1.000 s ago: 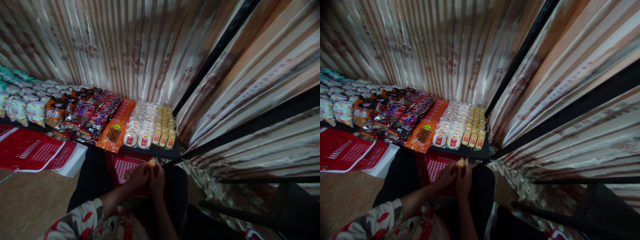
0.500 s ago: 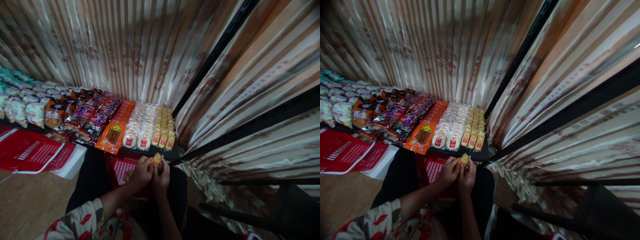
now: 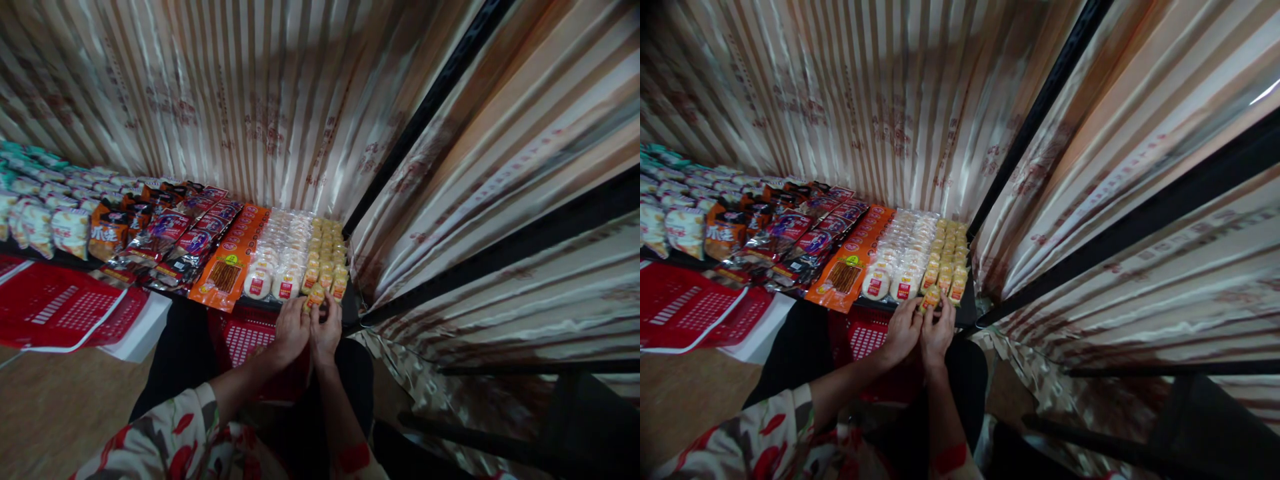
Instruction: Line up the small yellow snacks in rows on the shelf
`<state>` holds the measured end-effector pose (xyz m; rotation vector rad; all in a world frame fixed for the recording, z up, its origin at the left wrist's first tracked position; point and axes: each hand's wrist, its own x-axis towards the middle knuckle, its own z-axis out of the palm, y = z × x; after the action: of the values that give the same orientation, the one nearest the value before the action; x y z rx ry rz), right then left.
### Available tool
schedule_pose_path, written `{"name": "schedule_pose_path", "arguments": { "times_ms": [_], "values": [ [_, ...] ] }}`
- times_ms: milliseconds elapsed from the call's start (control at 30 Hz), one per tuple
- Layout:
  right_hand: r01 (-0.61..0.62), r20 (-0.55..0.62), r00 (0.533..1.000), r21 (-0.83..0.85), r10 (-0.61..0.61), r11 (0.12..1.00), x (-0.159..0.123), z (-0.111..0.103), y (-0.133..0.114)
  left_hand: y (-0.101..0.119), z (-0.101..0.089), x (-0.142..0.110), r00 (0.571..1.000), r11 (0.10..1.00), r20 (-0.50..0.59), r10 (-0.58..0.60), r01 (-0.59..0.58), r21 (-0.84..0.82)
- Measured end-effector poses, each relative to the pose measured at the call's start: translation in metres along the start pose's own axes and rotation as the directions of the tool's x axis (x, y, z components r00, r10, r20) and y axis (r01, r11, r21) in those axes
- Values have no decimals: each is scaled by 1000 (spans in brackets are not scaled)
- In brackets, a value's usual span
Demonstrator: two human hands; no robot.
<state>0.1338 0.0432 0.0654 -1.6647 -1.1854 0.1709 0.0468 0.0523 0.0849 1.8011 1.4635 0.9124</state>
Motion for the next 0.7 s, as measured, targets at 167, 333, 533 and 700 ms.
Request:
{"name": "schedule_pose_path", "arguments": {
  "times_ms": [167, 333, 533, 700],
  "values": [
    [49, -7, 999, -28, -49, 998, 9, 9, 9, 2, 3, 4, 999, 999, 28, -35, 36, -12],
    [70, 16, 998, -62, -69, 996, 12, 15, 17, 1, 4, 7, 998, 999, 46, -50, 51, -14],
    [110, 29, 994, -83, -108, 990, 14, 22, 24, -3, 8, 7, 997, 999, 55, -47, 47, -9],
    [125, 36, 992, -77, -122, 989, 14, 26, 29, -7, 9, 7, 997, 1000, 73, -26, 26, -4]
  ]
}}
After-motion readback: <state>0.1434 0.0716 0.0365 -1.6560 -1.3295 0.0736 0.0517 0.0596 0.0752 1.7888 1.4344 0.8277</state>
